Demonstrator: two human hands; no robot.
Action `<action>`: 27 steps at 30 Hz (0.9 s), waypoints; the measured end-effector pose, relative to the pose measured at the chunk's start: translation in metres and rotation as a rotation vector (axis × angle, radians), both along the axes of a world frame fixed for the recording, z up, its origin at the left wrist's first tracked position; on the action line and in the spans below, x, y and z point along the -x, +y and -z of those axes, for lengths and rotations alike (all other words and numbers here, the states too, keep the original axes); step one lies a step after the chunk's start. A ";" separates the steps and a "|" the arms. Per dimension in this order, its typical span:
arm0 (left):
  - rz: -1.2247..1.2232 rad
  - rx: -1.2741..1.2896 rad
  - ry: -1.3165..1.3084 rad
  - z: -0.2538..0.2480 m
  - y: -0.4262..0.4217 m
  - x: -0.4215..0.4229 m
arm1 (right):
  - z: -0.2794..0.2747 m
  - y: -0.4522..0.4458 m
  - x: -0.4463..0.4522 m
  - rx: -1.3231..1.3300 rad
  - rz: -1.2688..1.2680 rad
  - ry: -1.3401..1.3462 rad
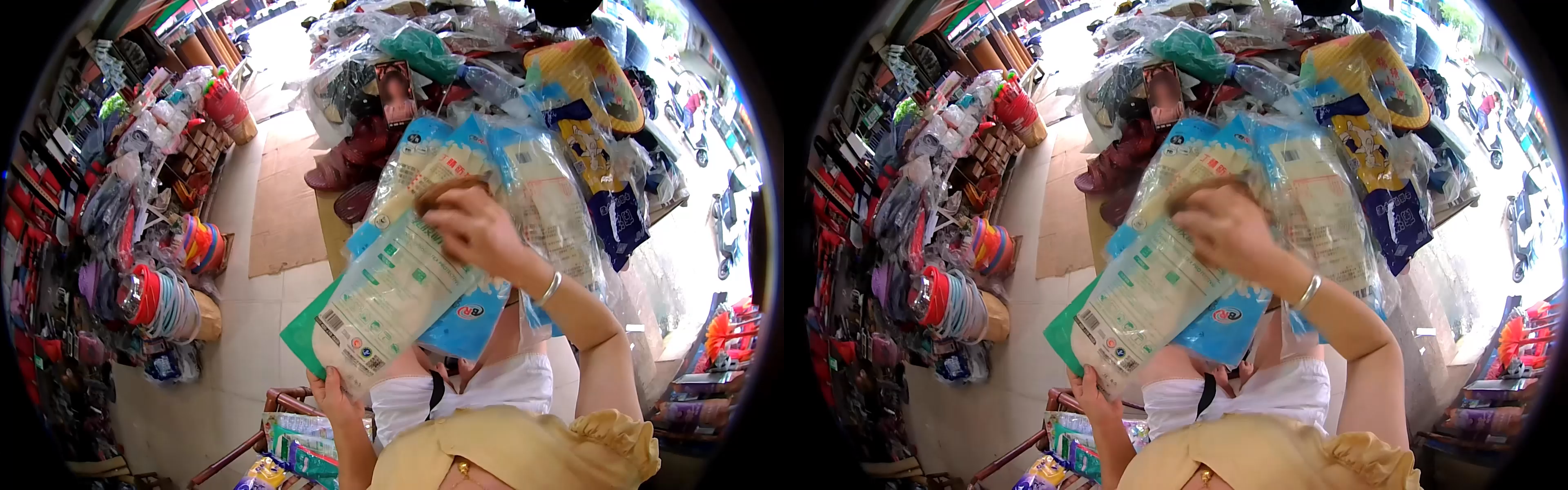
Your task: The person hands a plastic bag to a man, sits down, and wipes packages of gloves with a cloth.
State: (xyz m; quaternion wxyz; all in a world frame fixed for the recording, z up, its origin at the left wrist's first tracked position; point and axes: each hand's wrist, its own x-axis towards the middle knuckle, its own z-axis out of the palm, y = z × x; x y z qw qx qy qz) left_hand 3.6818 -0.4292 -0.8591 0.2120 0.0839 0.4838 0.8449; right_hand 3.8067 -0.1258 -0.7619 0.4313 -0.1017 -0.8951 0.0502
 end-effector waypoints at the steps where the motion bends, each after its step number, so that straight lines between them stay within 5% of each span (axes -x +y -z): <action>1: 0.000 0.007 -0.007 0.000 -0.002 -0.001 | 0.002 -0.014 0.005 0.048 -0.126 -0.073; 4: -0.011 0.016 0.022 0.002 -0.006 -0.001 | 0.031 -0.004 0.025 0.082 -0.151 -0.091; 11: -0.019 0.002 0.072 0.006 -0.015 0.001 | 0.027 0.061 0.026 -0.042 0.230 0.011; 16: 0.079 -0.213 -0.283 -0.003 -0.017 0.002 | 0.003 -0.025 -0.006 -0.091 -0.082 -0.050; 20: 0.109 0.064 -0.152 0.003 -0.019 0.005 | 0.035 -0.050 -0.011 0.017 -0.200 -0.131; 23: 0.078 0.082 -0.087 0.000 -0.020 0.004 | 0.042 -0.004 -0.013 0.086 0.085 -0.101; 27: 0.060 0.023 -0.114 0.001 -0.014 0.006 | 0.041 0.021 -0.019 0.146 0.164 -0.090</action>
